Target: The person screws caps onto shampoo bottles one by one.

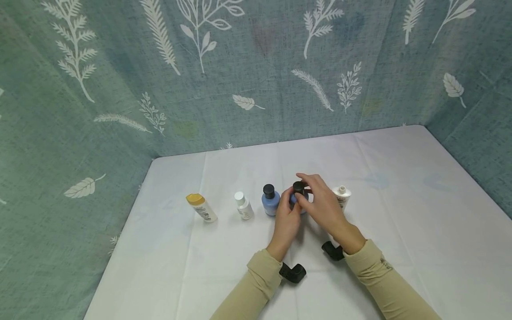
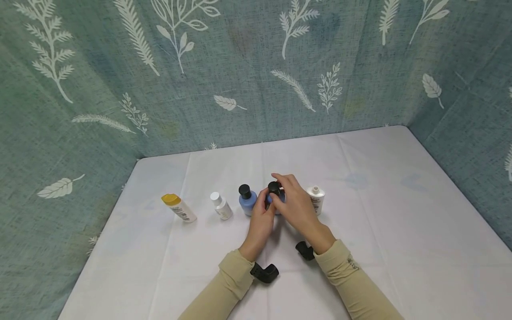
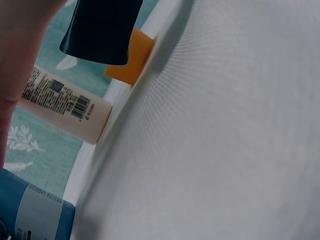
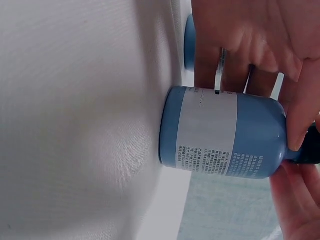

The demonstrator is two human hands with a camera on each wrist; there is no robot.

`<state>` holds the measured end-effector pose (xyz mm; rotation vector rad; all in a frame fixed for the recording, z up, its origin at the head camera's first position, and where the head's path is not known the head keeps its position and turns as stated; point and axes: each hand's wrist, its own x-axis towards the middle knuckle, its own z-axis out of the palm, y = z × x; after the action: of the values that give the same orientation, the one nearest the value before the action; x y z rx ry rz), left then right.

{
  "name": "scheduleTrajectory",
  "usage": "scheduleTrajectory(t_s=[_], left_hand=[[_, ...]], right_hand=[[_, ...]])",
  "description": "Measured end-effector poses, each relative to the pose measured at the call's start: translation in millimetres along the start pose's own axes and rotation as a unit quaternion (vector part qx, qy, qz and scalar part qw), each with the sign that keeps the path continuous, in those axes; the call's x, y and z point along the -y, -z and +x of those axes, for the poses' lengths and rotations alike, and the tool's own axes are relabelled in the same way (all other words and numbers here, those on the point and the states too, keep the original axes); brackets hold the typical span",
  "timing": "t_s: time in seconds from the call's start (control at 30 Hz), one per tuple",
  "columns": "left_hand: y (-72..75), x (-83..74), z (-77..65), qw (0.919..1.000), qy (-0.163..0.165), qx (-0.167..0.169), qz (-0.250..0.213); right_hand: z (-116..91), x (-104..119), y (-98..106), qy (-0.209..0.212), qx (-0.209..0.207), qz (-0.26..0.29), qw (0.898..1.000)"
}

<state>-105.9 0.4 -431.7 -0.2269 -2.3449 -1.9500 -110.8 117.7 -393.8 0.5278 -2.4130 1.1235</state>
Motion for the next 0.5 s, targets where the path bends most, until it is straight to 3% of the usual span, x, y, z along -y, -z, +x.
scheduleTrajectory(t_s=[0.2,0.5], left_hand=[[-0.3,-0.6,-0.6,1.0000,0.002,0.000,-0.003],[-0.8,-0.4,-0.6,0.9998,-0.018,-0.005,-0.004]], right_hand=[[-0.5,1.5,1.0,-0.009,0.004,-0.008,1.000],[-1.0,1.5,3.6,0.010,0.016,-0.005,1.000]])
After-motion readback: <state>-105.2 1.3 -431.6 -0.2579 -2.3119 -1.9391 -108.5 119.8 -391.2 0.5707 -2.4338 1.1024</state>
